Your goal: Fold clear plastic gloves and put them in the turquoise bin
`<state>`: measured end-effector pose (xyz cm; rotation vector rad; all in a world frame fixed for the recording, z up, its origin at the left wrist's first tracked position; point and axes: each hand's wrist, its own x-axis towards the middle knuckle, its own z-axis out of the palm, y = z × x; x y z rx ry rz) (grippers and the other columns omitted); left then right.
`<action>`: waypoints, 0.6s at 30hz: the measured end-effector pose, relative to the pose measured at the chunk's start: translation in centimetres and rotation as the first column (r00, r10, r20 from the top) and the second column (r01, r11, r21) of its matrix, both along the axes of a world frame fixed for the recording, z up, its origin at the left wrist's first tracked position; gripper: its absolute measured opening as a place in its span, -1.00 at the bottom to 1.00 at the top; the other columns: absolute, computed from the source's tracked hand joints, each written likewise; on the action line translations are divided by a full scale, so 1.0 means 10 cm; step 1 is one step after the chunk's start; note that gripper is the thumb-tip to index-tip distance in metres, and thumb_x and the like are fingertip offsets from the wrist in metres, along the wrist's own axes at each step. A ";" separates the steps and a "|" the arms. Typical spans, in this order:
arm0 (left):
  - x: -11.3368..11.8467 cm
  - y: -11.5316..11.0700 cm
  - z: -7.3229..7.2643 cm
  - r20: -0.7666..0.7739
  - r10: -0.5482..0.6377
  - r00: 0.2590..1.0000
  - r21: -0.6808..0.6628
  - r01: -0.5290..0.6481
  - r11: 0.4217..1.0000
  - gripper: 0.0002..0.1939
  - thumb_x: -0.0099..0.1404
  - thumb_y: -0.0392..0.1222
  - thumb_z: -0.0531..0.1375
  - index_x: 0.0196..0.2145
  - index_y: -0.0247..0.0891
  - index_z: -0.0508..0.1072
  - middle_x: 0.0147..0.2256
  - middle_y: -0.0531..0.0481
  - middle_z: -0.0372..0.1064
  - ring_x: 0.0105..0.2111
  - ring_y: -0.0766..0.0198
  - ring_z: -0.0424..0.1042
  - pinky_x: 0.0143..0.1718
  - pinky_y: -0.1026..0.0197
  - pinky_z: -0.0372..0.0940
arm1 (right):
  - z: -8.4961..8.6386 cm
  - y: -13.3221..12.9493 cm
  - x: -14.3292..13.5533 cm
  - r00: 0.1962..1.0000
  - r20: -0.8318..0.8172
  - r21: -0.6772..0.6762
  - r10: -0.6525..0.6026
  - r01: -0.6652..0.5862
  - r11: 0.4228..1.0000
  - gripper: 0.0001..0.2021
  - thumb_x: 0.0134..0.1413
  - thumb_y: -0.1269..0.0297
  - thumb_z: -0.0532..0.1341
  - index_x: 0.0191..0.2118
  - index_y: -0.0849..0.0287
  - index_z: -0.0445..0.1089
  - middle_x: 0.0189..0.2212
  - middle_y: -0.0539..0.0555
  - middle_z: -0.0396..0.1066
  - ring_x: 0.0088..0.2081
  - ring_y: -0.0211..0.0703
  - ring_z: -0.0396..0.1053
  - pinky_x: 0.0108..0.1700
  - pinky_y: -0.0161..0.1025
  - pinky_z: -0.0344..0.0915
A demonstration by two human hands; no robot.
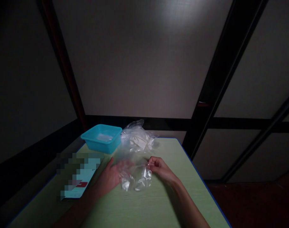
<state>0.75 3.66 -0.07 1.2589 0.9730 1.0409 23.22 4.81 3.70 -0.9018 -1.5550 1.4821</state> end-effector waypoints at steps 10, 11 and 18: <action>0.16 -0.07 -0.21 0.088 0.248 0.965 -0.036 -0.245 0.969 -0.60 -0.13 0.13 0.33 -0.64 -0.28 0.37 -0.63 0.02 0.33 -0.54 0.23 0.36 -0.45 0.24 0.22 | -0.23 -0.10 -0.11 0.991 -0.133 -0.133 0.005 -0.023 0.991 -0.50 -0.27 0.08 0.39 -0.18 0.07 0.21 -0.39 -0.01 0.42 -0.35 -0.16 0.38 -0.29 -0.23 0.20; 0.17 -0.09 -0.21 0.079 0.238 0.968 -0.039 -0.236 0.971 -0.60 -0.13 0.13 0.32 -0.67 -0.28 0.36 -0.65 0.04 0.31 -0.57 0.25 0.33 -0.48 0.25 0.20 | -0.26 -0.10 -0.15 0.989 -0.147 -0.131 0.000 -0.020 0.991 -0.46 -0.29 0.11 0.41 -0.15 0.05 0.19 -0.39 -0.02 0.42 -0.35 -0.17 0.38 -0.27 -0.22 0.20; 0.21 -0.12 -0.25 0.027 0.195 0.980 -0.083 -0.192 0.978 -0.43 0.00 0.40 0.08 -0.65 -0.22 0.33 -0.64 0.02 0.30 -0.57 0.23 0.33 -0.50 0.23 0.21 | -0.39 -0.14 -0.31 0.976 -0.187 -0.196 0.114 -0.151 0.969 -0.31 -0.40 0.28 0.45 -0.07 0.02 0.14 -0.48 -0.10 0.40 -0.54 -0.29 0.30 -0.48 -0.36 0.14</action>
